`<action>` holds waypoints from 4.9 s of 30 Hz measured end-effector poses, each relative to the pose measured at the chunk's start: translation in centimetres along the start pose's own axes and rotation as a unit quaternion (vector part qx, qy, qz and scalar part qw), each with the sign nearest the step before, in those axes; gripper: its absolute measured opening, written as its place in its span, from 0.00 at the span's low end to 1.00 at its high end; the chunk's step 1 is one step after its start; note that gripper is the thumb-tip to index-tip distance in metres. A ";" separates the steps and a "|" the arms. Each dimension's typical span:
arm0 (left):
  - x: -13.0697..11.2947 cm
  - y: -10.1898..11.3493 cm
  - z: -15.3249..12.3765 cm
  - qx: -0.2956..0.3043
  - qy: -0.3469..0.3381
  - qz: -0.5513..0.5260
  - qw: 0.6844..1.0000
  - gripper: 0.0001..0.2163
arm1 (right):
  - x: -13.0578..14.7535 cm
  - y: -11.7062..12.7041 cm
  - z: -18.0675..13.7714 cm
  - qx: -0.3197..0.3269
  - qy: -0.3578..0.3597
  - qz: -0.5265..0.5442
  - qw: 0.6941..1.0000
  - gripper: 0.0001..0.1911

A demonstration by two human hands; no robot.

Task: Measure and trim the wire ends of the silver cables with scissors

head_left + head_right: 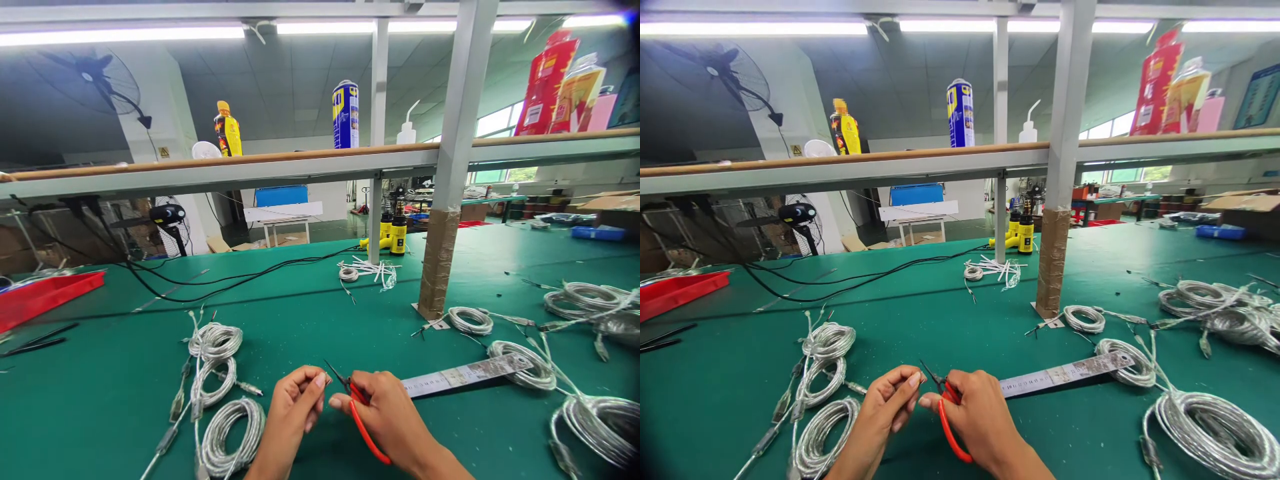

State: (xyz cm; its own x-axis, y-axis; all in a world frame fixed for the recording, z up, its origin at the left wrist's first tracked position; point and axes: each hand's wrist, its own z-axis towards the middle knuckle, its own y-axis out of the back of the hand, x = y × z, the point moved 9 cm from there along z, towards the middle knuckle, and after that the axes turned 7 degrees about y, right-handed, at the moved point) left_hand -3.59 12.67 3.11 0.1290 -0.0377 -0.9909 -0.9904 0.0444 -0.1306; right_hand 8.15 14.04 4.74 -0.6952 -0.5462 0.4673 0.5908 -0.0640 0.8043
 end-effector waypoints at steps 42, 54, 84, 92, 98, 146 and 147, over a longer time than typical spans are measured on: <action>2.8 -2.0 -0.4 0.121 0.150 0.115 0.974 0.09 | -2.8 4.0 0.5 -0.105 -0.005 -0.124 0.987 0.29; 4.2 -2.9 -0.8 0.174 0.168 0.151 0.959 0.09 | 1.1 6.8 -1.4 -0.249 0.174 -0.227 0.925 0.23; 4.4 -2.2 -0.5 0.130 0.188 0.105 0.968 0.10 | -2.4 4.0 0.2 -0.119 0.098 -0.173 0.973 0.24; 4.3 -2.1 -0.5 0.117 0.193 0.108 0.968 0.09 | -2.6 3.8 0.3 -0.119 0.089 -0.166 0.975 0.24; 4.0 -2.1 -0.4 0.106 0.182 0.115 0.971 0.10 | -2.7 3.7 0.2 -0.117 0.080 -0.166 0.976 0.24; 3.4 -1.5 0.3 0.075 0.112 0.202 0.970 0.13 | -2.7 3.5 0.1 -0.116 0.091 -0.173 0.974 0.25; 3.4 -1.6 0.3 0.079 0.113 0.200 0.970 0.13 | -2.6 3.5 0.1 -0.116 0.093 -0.173 0.974 0.25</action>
State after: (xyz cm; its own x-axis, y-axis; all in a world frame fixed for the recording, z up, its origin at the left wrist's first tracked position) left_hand -1.58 12.76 -0.07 -0.2962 -0.2026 -0.9334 -0.9367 0.2527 0.2424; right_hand 11.98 15.37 6.37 -0.7958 -0.5986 0.0917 0.4260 -0.4458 0.7873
